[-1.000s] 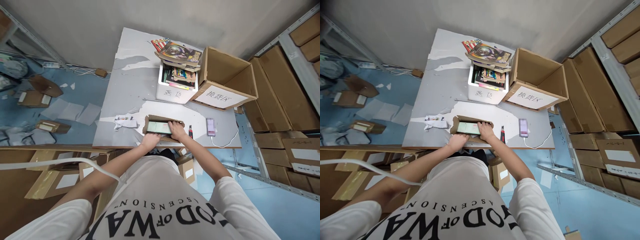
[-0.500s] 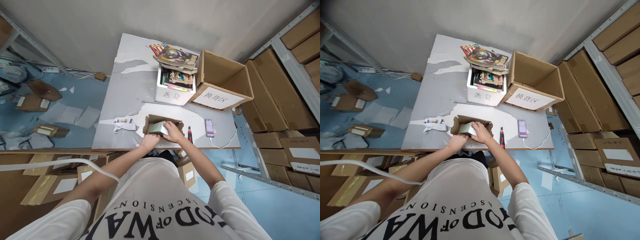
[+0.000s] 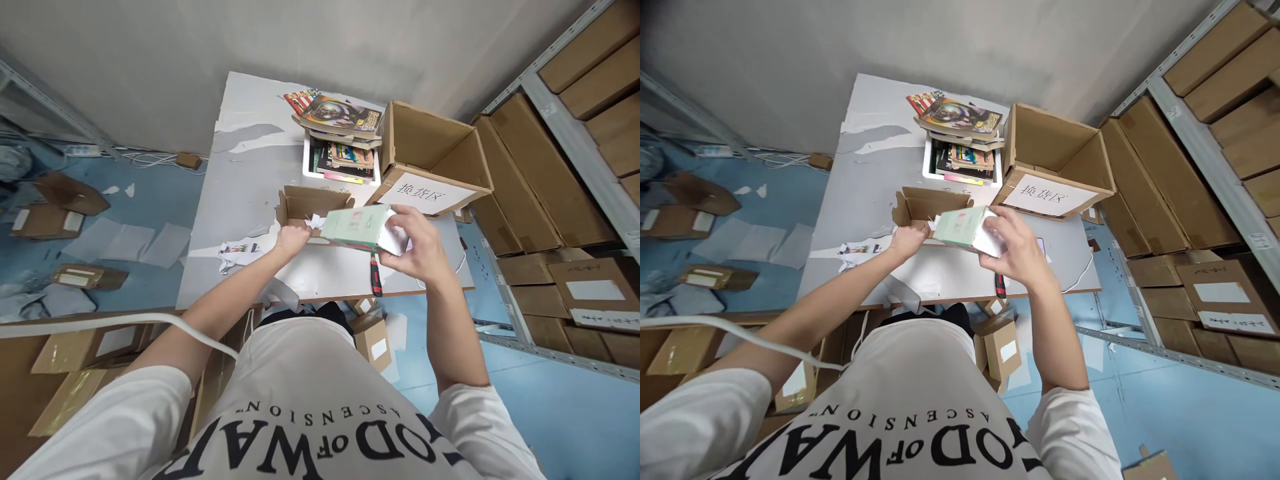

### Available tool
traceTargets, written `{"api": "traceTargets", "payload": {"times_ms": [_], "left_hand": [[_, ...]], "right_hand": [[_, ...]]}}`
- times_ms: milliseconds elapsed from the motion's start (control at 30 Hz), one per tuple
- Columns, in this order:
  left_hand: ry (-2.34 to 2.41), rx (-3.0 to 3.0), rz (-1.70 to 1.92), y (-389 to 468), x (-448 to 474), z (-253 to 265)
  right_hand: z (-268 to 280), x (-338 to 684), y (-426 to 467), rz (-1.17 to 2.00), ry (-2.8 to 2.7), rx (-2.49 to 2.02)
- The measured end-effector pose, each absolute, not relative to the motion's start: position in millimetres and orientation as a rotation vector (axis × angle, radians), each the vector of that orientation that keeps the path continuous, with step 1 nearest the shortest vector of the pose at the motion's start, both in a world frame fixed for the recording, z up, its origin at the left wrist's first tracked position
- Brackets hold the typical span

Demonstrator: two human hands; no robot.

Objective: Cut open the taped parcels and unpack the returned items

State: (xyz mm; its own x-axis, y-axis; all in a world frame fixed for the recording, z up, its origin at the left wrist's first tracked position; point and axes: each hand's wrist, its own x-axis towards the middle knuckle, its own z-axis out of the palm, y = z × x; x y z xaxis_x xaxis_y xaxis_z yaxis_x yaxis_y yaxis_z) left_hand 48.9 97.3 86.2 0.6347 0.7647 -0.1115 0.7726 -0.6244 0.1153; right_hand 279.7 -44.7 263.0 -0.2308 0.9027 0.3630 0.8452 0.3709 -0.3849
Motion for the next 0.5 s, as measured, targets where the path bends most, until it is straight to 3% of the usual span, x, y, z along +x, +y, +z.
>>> {"api": "traceTargets", "payload": {"times_ms": [167, 333, 500], "left_hand": [[1.283, 2.612, -0.085, 127.6, 52.8, 68.2], [1.239, 2.598, 0.181, 129.1, 54.9, 61.0], [1.13, 2.604, 0.453, 114.6, 44.1, 72.7]], "right_hand": [[188.1, 267.4, -45.6, 0.442, -2.338, -1.589], [100.4, 241.7, -27.4, 0.68, -2.461, -1.653], [82.1, 228.8, -18.0, 0.701, -2.479, -1.658]]}}
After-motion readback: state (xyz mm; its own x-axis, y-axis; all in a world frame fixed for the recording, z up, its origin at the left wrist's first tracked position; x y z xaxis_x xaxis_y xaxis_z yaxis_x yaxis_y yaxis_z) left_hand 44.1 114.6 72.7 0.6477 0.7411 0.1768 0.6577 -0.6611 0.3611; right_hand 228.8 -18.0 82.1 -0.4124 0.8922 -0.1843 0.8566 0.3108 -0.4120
